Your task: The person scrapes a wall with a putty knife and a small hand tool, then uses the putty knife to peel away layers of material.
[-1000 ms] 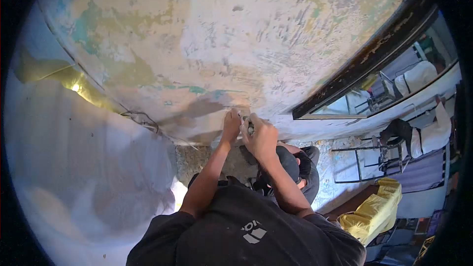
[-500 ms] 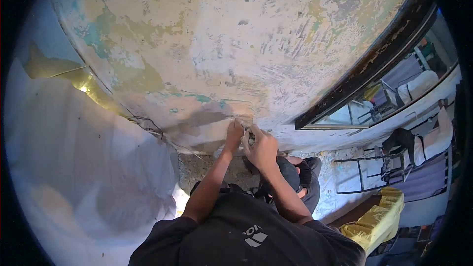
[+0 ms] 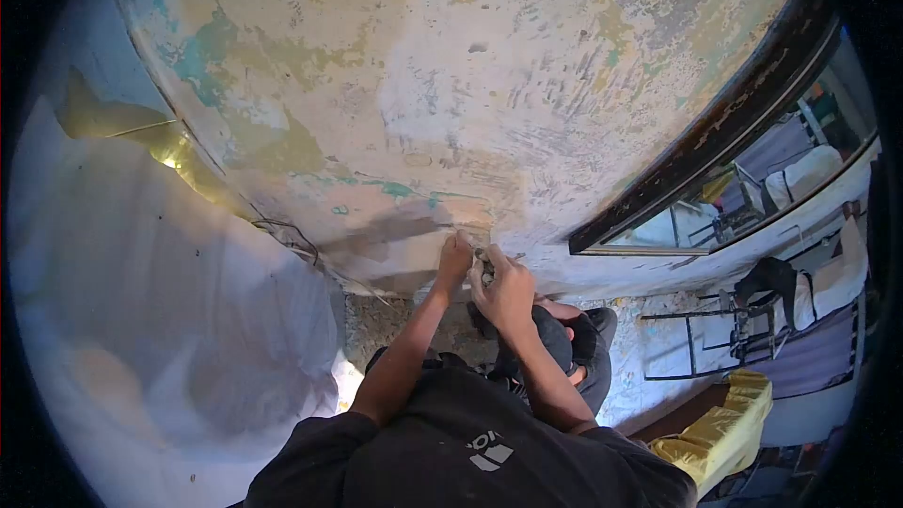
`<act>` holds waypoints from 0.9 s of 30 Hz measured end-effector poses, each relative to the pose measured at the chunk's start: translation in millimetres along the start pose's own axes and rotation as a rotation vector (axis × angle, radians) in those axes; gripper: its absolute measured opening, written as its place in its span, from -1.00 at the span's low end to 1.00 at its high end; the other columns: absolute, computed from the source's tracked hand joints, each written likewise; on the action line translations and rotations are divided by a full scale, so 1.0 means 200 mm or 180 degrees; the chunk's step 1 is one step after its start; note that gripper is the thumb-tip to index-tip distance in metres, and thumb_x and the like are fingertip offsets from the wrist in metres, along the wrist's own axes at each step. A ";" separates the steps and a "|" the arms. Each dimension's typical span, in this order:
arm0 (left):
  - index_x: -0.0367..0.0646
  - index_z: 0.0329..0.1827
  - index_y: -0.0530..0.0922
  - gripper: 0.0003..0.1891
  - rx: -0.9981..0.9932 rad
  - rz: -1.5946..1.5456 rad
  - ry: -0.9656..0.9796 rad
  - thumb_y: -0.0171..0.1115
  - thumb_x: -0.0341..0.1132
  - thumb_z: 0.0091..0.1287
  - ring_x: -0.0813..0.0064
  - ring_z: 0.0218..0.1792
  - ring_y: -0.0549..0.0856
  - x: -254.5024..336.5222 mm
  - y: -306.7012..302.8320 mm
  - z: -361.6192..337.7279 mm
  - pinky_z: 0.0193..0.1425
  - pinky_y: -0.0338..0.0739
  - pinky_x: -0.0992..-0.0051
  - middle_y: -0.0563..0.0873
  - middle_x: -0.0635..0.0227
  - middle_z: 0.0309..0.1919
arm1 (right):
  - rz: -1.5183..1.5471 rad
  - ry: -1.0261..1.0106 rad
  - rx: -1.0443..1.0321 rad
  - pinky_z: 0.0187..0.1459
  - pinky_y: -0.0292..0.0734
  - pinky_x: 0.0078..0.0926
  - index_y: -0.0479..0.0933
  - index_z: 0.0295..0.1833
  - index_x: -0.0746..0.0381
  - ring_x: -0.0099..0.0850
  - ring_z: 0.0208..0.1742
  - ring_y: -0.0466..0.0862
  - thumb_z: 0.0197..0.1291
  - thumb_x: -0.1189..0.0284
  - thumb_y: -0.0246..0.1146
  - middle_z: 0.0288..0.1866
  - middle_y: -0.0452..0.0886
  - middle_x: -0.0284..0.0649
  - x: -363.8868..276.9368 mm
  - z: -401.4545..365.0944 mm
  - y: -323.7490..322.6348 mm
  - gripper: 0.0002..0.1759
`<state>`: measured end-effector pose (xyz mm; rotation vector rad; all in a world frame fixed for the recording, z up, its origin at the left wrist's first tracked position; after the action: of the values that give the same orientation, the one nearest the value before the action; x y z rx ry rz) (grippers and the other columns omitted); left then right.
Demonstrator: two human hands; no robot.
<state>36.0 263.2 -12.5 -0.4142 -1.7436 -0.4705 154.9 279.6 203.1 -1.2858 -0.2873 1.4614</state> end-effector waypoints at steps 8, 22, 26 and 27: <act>-0.39 0.06 0.38 -0.64 0.0157 0.1257 0.1273 0.07 -0.42 0.21 -0.12 -0.17 0.59 0.12 0.01 -0.06 -0.08 0.49 0.12 0.57 -0.16 -0.30 | -0.0044 0.0000 -0.0039 -0.42 0.48 -0.13 0.43 -0.33 0.28 0.04 -0.44 0.61 0.07 0.44 0.24 -0.46 0.60 0.05 0.00 0.00 0.01 -0.85; -0.43 -0.05 0.50 -0.49 0.0327 0.0083 -0.0479 -0.15 -0.05 0.40 -0.12 0.00 0.56 -0.03 -0.03 -0.04 0.12 0.37 0.18 0.60 -0.24 -0.10 | 0.0009 0.0036 -0.0056 -0.38 0.48 -0.11 0.43 -0.32 0.30 0.07 -0.40 0.61 0.07 0.44 0.24 -0.45 0.59 0.07 0.01 -0.02 0.02 -0.83; -0.42 -0.09 0.50 -0.51 0.0332 0.0267 -0.0094 -0.16 -0.07 0.38 -0.16 -0.02 0.54 0.17 -0.04 -0.12 0.09 0.37 0.15 0.58 -0.27 -0.10 | 0.0006 -0.0040 -0.0011 -0.39 0.47 -0.11 0.43 -0.33 0.30 0.06 -0.41 0.61 0.07 0.46 0.24 -0.46 0.58 0.07 0.01 -0.02 0.02 -0.85; -0.43 -0.11 0.50 -0.51 0.0280 0.0446 0.0053 -0.16 -0.08 0.37 -0.18 -0.03 0.54 0.22 -0.03 -0.14 0.08 0.37 0.14 0.57 -0.28 -0.11 | 0.0007 -0.0042 -0.0013 -0.39 0.47 -0.11 0.43 -0.33 0.30 0.06 -0.41 0.61 0.07 0.46 0.24 -0.46 0.58 0.07 0.01 -0.02 0.02 -0.85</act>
<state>45.7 244.4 34.3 -0.4647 -1.6994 -0.2951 156.7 277.3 197.2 -1.2807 -0.2979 1.4723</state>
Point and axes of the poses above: each hand's wrist, its own z-axis towards the middle knuckle, its own y-axis out of the palm, x = y × z, the point moved 10 cm from there along z, towards the middle knuckle
